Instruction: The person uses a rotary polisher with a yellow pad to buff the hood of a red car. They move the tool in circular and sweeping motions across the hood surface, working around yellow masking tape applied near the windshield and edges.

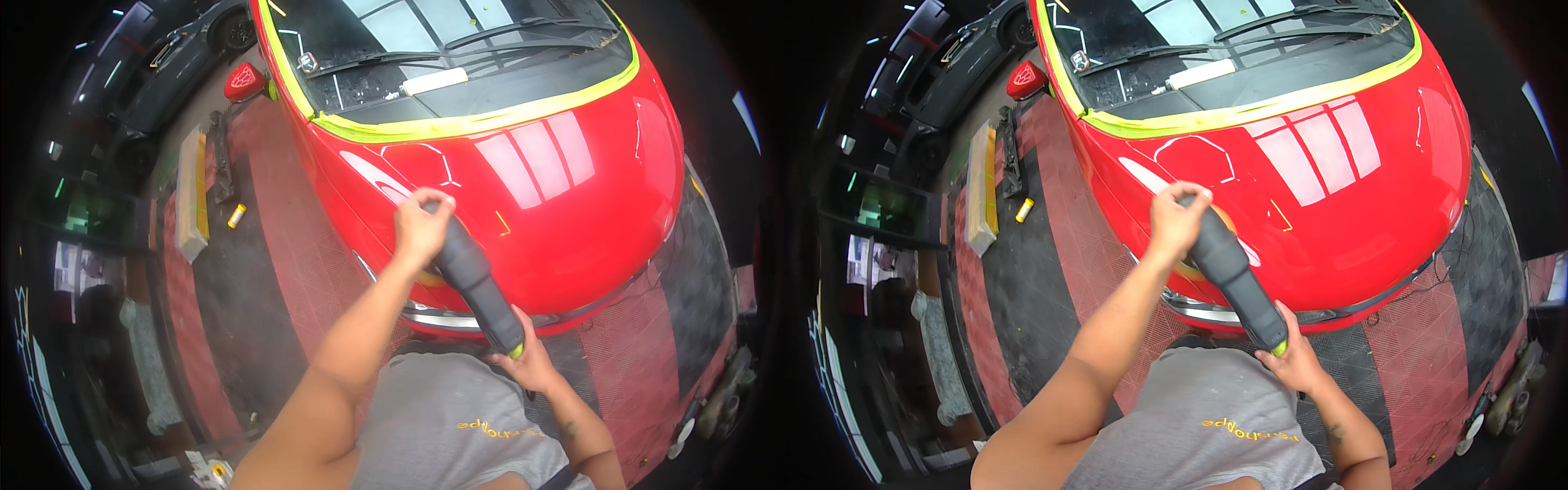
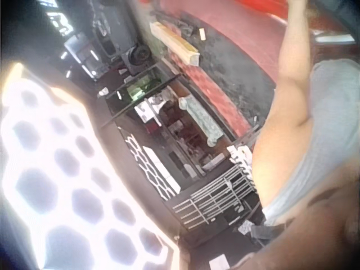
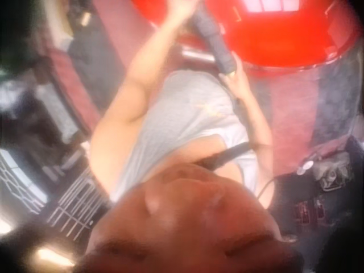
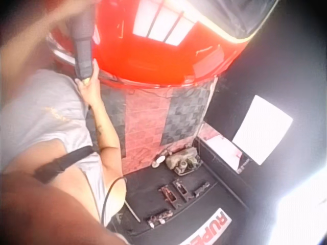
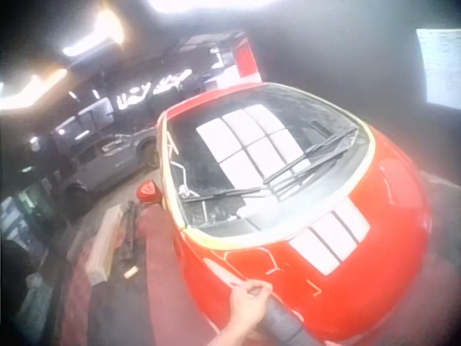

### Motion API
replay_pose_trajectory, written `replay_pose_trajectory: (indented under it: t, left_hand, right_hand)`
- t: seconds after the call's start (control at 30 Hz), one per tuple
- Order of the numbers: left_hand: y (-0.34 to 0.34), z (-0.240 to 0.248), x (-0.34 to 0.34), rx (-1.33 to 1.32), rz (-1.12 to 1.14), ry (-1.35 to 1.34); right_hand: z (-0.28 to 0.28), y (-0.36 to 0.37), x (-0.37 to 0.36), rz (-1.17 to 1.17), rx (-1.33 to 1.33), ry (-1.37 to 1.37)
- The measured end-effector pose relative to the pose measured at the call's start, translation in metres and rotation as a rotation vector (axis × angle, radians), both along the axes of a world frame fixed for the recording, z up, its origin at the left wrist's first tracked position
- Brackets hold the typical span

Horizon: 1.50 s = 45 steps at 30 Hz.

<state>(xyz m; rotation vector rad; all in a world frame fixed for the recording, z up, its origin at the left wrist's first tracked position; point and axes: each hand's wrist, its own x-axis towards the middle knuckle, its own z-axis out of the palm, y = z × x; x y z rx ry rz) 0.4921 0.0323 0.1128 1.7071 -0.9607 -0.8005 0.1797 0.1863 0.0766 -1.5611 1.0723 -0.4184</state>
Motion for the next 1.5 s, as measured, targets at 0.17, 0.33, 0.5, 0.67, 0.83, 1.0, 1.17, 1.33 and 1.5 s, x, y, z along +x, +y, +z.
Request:
replay_pose_trajectory:
  t: [0.17,0.33,0.5,0.67,0.83,1.0,1.17,1.33,1.5]
  left_hand:
    - [-0.052,0.026,0.121,-0.046,-0.008,0.076]
    - [-0.089,0.052,0.211,-0.100,-0.030,0.042]
    - [-0.106,0.073,0.274,-0.168,-0.059,0.072]
    - [-0.117,0.081,0.321,-0.233,-0.110,0.253]
    - [-0.118,0.087,0.340,-0.251,-0.133,0.252]
    - [-0.119,0.083,0.336,-0.245,-0.142,0.306]
    - [-0.102,0.060,0.293,-0.199,-0.101,0.155]
    - [-0.079,0.046,0.216,-0.208,-0.177,0.172]
    - [-0.091,0.036,0.232,-0.221,-0.169,0.157]
  right_hand:
    - [0.053,-0.046,0.113,0.059,-0.042,-0.044]
    - [0.068,-0.074,0.208,0.030,-0.168,-0.043]
    - [0.083,-0.089,0.278,-0.020,-0.179,0.015]
    - [0.090,-0.095,0.324,-0.034,-0.154,0.067]
    - [0.108,-0.096,0.349,-0.059,-0.015,0.091]
    - [0.111,-0.093,0.352,-0.075,-0.036,0.118]
    - [0.112,-0.070,0.318,-0.140,-0.019,0.197]
    - [0.087,-0.030,0.261,-0.237,-0.136,0.211]
    - [0.095,-0.038,0.272,-0.221,-0.110,0.200]
